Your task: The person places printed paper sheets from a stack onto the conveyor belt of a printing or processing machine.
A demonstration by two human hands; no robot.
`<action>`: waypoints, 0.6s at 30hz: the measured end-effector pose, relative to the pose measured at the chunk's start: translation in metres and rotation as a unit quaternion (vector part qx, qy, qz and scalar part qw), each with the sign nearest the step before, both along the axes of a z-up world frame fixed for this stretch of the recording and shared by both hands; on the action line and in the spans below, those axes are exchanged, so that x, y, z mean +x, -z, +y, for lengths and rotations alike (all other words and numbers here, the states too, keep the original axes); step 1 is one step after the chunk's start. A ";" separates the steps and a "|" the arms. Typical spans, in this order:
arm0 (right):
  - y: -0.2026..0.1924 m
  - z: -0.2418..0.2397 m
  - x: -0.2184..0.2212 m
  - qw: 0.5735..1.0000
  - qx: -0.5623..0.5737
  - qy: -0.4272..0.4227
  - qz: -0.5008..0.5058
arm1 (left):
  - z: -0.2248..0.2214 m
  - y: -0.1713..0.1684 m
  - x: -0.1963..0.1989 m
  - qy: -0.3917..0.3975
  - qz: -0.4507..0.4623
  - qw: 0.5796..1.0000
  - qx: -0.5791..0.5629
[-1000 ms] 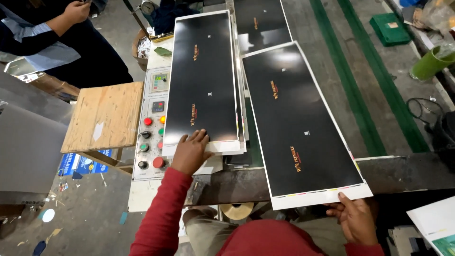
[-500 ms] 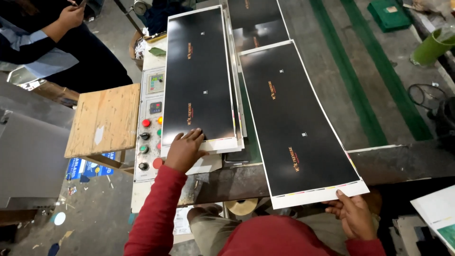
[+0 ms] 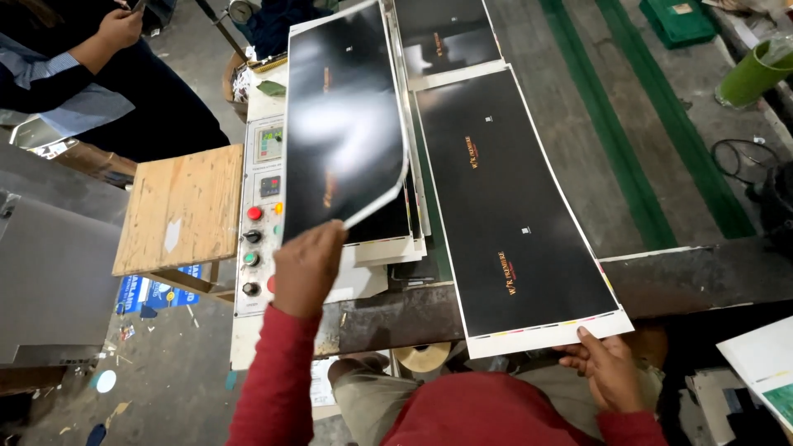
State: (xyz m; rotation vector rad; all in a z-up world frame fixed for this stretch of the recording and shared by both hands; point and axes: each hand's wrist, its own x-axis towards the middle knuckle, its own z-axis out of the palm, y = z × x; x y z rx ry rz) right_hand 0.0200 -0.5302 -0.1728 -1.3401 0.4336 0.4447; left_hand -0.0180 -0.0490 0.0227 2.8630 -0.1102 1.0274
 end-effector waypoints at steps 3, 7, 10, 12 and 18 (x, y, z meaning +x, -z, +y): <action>-0.001 0.008 0.000 1.000 0.001 -0.008 -0.005 | -0.021 0.016 -0.008 0.004 0.048 0.999 -0.010; -0.006 0.025 0.008 1.000 0.008 -0.022 -0.018 | -0.048 0.020 -0.015 0.012 0.039 0.996 -0.078; -0.012 0.041 0.020 0.999 -0.008 -0.041 -0.030 | -0.057 0.024 -0.020 0.012 0.036 0.993 -0.110; -0.005 0.048 0.037 0.997 -0.018 -0.054 -0.042 | -0.061 0.023 -0.022 0.005 0.036 0.991 -0.126; 0.009 0.070 0.092 0.992 0.033 -0.084 -0.092 | -0.064 0.018 -0.023 -0.011 0.028 0.989 -0.147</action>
